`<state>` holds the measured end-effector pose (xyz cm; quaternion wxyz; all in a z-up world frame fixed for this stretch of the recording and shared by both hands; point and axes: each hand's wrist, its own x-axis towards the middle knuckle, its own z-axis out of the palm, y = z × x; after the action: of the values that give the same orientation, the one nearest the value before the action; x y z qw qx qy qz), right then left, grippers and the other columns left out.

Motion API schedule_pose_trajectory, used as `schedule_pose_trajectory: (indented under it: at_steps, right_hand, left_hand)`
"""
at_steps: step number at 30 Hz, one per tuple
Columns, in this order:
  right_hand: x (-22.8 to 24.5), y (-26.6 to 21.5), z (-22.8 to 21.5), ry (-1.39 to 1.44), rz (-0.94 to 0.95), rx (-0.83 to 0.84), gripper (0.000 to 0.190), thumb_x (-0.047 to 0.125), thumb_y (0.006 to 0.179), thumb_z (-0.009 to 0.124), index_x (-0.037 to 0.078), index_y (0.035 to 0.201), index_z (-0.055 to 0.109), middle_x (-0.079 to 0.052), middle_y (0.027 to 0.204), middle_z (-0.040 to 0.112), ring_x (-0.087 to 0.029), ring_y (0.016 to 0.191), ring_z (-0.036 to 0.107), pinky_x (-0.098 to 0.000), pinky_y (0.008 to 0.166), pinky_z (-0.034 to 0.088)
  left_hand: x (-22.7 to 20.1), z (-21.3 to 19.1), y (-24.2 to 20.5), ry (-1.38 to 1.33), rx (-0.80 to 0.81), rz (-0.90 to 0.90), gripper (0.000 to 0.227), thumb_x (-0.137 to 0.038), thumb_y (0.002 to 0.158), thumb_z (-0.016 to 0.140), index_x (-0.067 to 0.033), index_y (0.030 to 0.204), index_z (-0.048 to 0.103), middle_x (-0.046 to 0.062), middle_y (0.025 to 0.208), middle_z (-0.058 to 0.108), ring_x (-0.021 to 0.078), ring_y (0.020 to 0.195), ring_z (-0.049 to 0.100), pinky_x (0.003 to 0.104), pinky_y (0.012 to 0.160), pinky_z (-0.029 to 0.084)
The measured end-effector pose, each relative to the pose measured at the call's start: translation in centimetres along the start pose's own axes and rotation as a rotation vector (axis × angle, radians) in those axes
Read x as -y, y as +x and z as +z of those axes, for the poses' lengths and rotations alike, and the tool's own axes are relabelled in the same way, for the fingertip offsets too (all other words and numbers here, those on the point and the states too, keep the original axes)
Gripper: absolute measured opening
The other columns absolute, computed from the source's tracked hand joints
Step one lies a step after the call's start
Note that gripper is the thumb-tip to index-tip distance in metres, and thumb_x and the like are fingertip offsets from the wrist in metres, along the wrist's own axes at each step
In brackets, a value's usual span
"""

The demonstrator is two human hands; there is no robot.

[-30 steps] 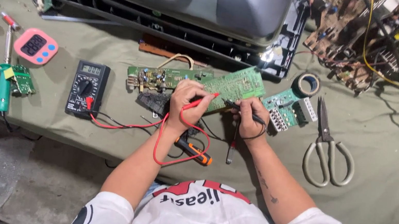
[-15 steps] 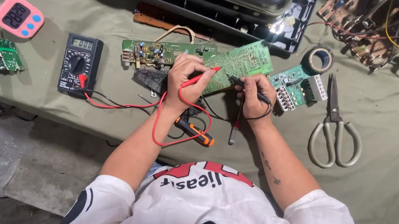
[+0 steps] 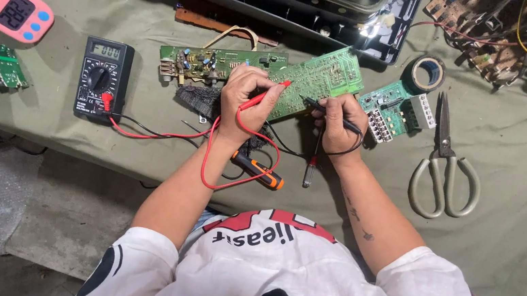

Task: Repairing and cleaning a CRT television, including testing circuit boards with a multimeter and wiping the monitor housing.

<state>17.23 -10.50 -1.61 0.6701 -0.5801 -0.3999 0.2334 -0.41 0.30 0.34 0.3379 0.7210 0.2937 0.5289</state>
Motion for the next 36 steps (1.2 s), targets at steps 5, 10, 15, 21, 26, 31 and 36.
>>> schedule_pose_trajectory:
  at_steps: [5,10,15,21,26,31,36]
  right_hand:
    - [0.3,0.0,0.2,0.018,-0.019,-0.023,0.032,0.023,0.105,0.064,0.000,0.084,0.071,-0.015,0.062,0.068,-0.018,0.050,0.064,-0.0270,0.047,0.052]
    - [0.4,0.1,0.0,-0.006,-0.046,0.008,0.032,0.021,0.105,0.062,0.001,0.082,0.071,-0.015,0.061,0.068,-0.019,0.049,0.064,-0.0279,0.048,0.051]
    - [0.2,0.1,0.0,-0.007,-0.049,0.004,0.033,0.021,0.105,0.063,0.000,0.081,0.071,-0.015,0.060,0.068,-0.019,0.048,0.064,-0.0283,0.048,0.052]
    - [0.2,-0.1,0.1,-0.004,-0.025,-0.033,0.033,0.021,0.105,0.061,0.000,0.082,0.071,-0.014,0.060,0.067,-0.018,0.048,0.063,-0.0276,0.048,0.052]
    - [0.3,-0.1,0.1,-0.009,-0.026,-0.031,0.034,0.023,0.105,0.062,0.001,0.081,0.072,-0.014,0.059,0.067,-0.018,0.047,0.062,-0.0290,0.048,0.052]
    - [0.6,-0.3,0.2,-0.034,-0.002,-0.051,0.033,0.023,0.105,0.062,0.002,0.082,0.072,-0.014,0.059,0.067,-0.018,0.048,0.062,-0.0285,0.048,0.052]
    - [0.3,-0.3,0.0,-0.018,0.024,-0.063,0.034,0.024,0.105,0.061,0.002,0.081,0.072,-0.013,0.058,0.067,-0.016,0.047,0.062,-0.0273,0.048,0.052]
  left_hand:
    - [0.1,0.0,0.0,0.002,-0.003,0.003,0.013,-0.014,0.087,0.085,-0.0092,0.081,0.074,0.008,0.075,0.071,0.0289,0.087,0.069,0.046,0.101,0.046]
    - [-0.3,-0.1,0.1,-0.001,-0.004,0.008,0.013,-0.015,0.087,0.085,-0.0094,0.081,0.074,0.007,0.074,0.071,0.0287,0.086,0.070,0.045,0.100,0.047]
    - [0.7,0.1,-0.3,-0.001,0.000,-0.002,0.014,-0.015,0.087,0.085,-0.0092,0.081,0.074,0.007,0.074,0.071,0.0279,0.086,0.070,0.044,0.100,0.047]
    - [-0.2,-0.1,0.0,-0.003,-0.003,-0.006,0.013,-0.014,0.087,0.085,-0.0094,0.080,0.075,0.007,0.074,0.071,0.0284,0.085,0.070,0.045,0.099,0.047]
    - [-0.5,-0.2,0.2,-0.003,0.001,0.004,0.013,-0.014,0.087,0.084,-0.0089,0.081,0.074,0.008,0.074,0.071,0.0301,0.085,0.070,0.046,0.098,0.048]
    - [0.1,0.0,-0.2,-0.011,0.000,-0.006,0.013,-0.013,0.086,0.085,-0.0099,0.080,0.074,0.007,0.074,0.071,0.0291,0.084,0.070,0.044,0.098,0.047]
    - [0.2,0.0,-0.2,0.004,0.006,-0.005,0.014,-0.014,0.085,0.086,-0.0095,0.079,0.074,0.007,0.074,0.073,0.0288,0.084,0.070,0.045,0.100,0.045]
